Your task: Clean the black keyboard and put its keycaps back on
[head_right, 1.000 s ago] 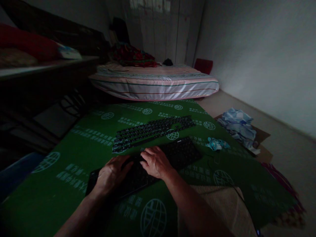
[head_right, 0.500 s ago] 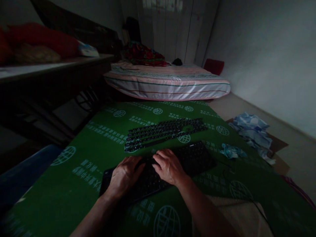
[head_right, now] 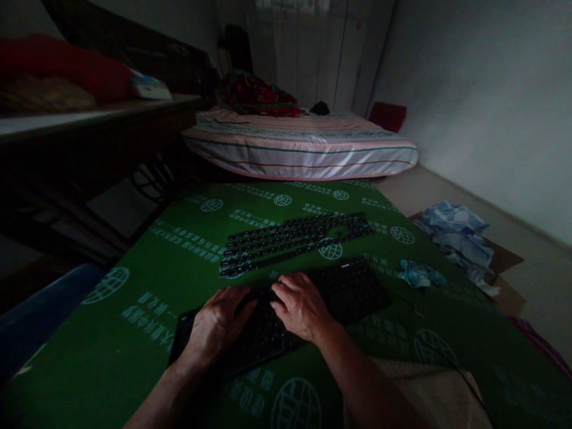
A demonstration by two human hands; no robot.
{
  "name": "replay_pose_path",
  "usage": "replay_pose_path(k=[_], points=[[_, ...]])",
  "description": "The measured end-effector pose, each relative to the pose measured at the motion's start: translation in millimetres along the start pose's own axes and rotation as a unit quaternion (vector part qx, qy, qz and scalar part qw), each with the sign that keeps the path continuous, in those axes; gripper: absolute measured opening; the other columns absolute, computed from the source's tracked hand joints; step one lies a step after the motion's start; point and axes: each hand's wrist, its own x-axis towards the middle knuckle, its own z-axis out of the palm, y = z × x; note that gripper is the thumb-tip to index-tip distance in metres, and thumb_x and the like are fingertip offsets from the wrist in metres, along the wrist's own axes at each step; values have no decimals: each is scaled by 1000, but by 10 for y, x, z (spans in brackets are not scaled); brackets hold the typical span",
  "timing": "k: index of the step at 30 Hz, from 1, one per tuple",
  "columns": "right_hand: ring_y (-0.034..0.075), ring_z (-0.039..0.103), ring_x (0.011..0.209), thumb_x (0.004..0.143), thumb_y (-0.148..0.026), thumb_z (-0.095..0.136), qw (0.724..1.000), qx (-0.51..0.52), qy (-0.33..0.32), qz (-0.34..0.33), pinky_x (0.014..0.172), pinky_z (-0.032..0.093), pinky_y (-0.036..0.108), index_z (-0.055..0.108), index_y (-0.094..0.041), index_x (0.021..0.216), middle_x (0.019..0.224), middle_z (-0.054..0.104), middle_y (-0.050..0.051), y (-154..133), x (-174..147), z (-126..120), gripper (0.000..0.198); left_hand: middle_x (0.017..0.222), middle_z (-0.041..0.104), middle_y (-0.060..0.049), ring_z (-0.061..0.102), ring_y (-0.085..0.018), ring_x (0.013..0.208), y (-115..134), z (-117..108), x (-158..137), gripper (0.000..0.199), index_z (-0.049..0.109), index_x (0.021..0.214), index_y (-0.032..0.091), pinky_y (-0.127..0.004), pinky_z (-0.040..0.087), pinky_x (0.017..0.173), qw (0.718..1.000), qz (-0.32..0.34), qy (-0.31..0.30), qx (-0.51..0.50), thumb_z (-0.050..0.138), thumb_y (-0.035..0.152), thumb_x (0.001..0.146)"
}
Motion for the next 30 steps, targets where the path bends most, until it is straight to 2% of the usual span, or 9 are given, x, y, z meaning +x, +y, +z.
replay_pose_path(k=[5,9,14,30], points=[[23,59,103,83,-20,58,999,34,24,13,93,48,41,61,-20,113,111,65,11,44,-27,30,29,94,69,-7,64,-21,86,-12,10,21,26,62,102,18,-34,51,79,1000,-2,-5,-8,46,36,90],[21,61,103,85,-19,54,990,91,99,45,93,51,38,60,-20,116,109,66,10,117,-75,77,31,95,68,-7,64,-21,85,6,-16,16,26,62,102,17,-34,51,80,1000,-4,-14,-14,46,35,91],[20,66,94,87,-18,49,970,133,173,103,86,55,35,64,-21,108,100,70,9,169,-101,78,26,95,69,-6,64,-20,86,33,-38,2,26,62,102,19,-32,50,79,1000,-8,-9,-11,46,35,91],[20,65,93,86,-16,50,975,129,156,87,86,55,36,66,-22,105,100,70,8,160,-111,70,26,94,68,-7,62,-22,85,52,-39,-9,24,62,101,16,-37,51,79,999,-14,-18,-29,48,32,90]])
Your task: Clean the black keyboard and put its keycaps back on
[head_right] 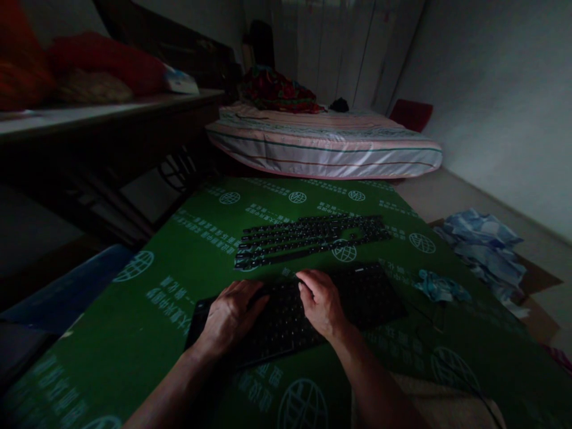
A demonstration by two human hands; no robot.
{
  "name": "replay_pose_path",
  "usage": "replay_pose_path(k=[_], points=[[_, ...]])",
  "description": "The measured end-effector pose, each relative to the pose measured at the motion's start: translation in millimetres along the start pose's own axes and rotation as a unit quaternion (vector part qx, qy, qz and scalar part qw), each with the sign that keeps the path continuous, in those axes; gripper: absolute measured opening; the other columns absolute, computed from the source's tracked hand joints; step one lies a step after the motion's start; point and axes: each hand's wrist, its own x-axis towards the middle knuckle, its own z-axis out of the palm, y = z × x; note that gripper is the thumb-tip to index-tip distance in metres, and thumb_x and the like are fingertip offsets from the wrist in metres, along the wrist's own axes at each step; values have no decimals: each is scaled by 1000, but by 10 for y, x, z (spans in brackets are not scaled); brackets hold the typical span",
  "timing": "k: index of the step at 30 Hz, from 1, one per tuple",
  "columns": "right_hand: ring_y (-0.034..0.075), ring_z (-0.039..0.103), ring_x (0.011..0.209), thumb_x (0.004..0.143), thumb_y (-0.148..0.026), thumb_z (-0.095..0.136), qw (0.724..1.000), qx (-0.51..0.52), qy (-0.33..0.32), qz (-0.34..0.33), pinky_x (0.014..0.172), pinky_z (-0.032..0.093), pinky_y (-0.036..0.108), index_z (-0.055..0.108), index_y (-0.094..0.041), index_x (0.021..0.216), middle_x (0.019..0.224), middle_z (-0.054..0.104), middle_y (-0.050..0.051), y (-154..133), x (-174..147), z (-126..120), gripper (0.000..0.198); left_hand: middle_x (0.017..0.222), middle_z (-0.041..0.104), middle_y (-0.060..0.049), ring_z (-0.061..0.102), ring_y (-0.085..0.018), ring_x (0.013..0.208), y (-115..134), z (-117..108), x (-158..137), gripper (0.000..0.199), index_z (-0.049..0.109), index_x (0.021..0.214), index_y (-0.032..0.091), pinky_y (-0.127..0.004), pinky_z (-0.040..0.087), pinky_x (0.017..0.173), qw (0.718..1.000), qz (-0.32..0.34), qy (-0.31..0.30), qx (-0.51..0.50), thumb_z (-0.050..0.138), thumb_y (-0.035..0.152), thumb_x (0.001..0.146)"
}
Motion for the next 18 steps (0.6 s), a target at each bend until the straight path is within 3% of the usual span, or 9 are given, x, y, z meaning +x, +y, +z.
replay_pose_path(k=[18], points=[[18,65,94,85,-10,49,1000,-14,-17,-10,86,54,32,66,-20,103,99,70,7,3,-3,36,27,89,67,-6,62,-22,80,-13,13,-34,18,61,97,18,-37,51,74,1000,-5,6,-15,48,28,89]])
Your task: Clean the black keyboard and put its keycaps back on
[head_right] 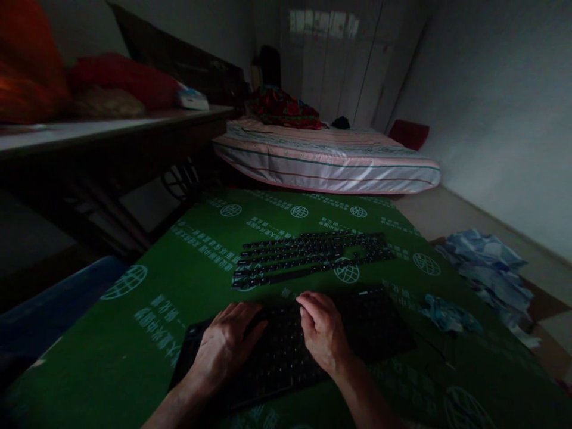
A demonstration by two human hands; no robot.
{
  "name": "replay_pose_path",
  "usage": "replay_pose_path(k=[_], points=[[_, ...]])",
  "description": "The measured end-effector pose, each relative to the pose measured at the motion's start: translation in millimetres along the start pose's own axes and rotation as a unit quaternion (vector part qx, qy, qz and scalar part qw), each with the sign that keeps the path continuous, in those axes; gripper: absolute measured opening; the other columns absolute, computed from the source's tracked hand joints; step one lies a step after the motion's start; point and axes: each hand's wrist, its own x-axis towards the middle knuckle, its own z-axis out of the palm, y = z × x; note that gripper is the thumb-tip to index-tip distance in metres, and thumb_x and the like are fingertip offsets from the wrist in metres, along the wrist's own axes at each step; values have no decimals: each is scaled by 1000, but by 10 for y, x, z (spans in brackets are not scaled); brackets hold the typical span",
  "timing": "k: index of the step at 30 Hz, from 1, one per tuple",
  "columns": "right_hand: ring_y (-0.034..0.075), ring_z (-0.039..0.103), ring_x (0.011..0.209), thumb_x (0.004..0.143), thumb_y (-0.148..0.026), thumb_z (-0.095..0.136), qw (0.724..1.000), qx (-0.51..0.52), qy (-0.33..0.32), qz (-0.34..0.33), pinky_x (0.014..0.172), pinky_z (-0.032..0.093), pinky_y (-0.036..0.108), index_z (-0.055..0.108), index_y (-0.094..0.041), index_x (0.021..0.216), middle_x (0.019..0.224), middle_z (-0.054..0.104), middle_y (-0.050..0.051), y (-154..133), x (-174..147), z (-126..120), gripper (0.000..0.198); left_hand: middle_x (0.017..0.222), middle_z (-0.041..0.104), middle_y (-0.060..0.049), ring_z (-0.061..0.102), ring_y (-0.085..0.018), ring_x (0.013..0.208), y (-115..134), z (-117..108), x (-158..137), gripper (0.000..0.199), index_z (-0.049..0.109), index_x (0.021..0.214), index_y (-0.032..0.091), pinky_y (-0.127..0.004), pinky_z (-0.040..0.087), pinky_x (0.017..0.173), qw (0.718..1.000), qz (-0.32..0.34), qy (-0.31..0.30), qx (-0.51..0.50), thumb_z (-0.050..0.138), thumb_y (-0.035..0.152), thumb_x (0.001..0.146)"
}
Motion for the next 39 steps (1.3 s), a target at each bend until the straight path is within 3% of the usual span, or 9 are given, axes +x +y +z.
replay_pose_path(k=[6,16,24,39], points=[[17,67,87,85,-14,52,999,23,-20,33,82,55,29,68,-19,98,93,71,7,-46,169,-71,21,85,66,-5,62,-21,76,5,2,-6,17,61,94,18,-36,51,70,1000,5,27,2,48,27,89],[16,68,78,84,-16,52,998,8,-69,5,73,54,27,69,-19,90,86,72,6,39,868,-193,18,84,67,-6,63,-21,74,24,-8,-18,16,62,93,18,-37,53,67,999,15,44,-3,48,25,87],[15,67,75,85,-15,51,992,28,-121,4,72,53,25,69,-19,90,82,71,4,-46,761,-82,19,84,67,-6,62,-21,74,11,28,-27,18,62,96,17,-37,52,67,999,14,42,-5,49,27,88],[15,67,76,85,-17,51,993,19,-113,37,71,52,24,70,-20,88,85,72,4,224,682,-192,20,84,67,-6,63,-21,73,11,0,-16,19,62,94,18,-36,53,68,998,23,51,4,46,27,89]])
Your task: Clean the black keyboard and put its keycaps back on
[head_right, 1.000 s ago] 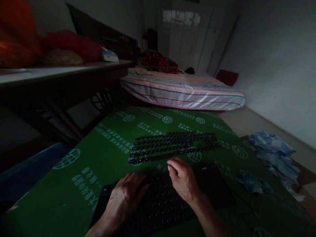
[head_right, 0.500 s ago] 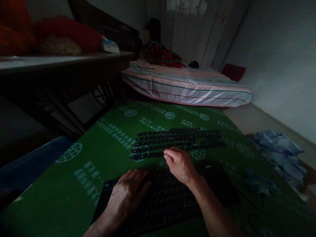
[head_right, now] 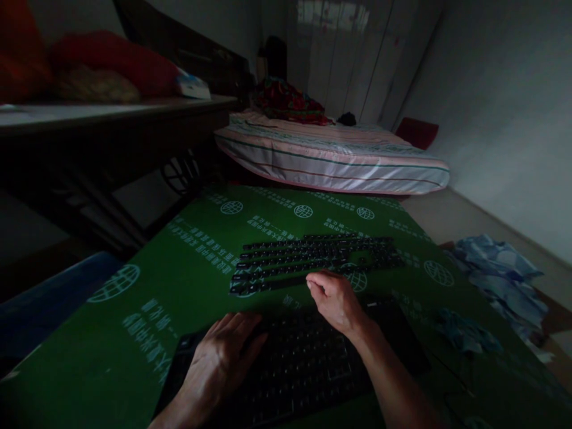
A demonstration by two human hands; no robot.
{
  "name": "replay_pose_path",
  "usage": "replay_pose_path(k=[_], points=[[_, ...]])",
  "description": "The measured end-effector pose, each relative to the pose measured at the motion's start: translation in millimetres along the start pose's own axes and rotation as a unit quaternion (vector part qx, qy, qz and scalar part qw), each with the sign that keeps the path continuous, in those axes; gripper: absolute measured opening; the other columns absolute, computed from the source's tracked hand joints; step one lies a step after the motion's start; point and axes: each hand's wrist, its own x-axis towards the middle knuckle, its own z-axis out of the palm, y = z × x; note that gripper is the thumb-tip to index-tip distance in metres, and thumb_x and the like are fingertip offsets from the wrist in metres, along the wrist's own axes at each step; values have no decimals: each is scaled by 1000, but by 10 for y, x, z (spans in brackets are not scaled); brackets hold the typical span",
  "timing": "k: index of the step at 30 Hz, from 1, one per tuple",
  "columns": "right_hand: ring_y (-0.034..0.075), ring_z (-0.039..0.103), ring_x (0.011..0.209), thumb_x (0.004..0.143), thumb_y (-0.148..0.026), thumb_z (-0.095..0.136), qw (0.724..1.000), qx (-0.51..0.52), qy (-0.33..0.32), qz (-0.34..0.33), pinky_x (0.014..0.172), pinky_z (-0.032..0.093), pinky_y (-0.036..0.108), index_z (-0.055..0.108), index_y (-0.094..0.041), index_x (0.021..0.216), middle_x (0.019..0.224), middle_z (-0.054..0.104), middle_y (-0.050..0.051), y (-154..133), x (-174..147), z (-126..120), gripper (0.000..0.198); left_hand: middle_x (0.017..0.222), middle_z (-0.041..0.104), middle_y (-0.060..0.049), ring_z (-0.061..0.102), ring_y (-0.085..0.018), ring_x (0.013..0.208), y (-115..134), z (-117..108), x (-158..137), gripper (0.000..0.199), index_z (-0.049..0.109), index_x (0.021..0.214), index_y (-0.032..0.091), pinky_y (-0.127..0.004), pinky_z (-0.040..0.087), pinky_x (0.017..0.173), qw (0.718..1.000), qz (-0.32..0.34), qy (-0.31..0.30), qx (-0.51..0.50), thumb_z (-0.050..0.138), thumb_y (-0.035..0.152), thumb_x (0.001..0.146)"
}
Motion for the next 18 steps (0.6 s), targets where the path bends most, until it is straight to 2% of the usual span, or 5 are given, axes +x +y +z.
replay_pose_path(k=[3,6,10,18], points=[[15,65,72,86,-18,51,1000,-27,-6,-13,69,50,24,70,-20,87,82,71,3,57,152,-46,20,83,68,-5,63,-20,72,4,-10,5,18,62,93,18,-35,53,67,1000,2,10,-4,47,26,88],[14,63,69,87,-19,49,995,-96,-32,-16,67,48,23,70,-20,86,79,70,3,137,393,-85,22,85,68,-6,64,-21,73,0,-9,1,18,62,94,18,-36,54,68,1000,5,15,-9,47,25,88],[14,63,81,88,-18,48,967,-233,-104,16,74,46,22,70,-21,92,90,70,3,282,788,-88,23,85,68,-6,64,-21,72,-4,3,-14,19,62,96,18,-36,54,66,1000,8,20,-13,46,23,88],[19,63,91,83,-19,57,934,-308,-178,39,76,44,26,72,-21,92,98,69,6,531,1364,18,17,83,68,-6,65,-20,71,-21,19,-7,19,63,95,18,-35,55,64,999,9,33,-6,46,23,88]])
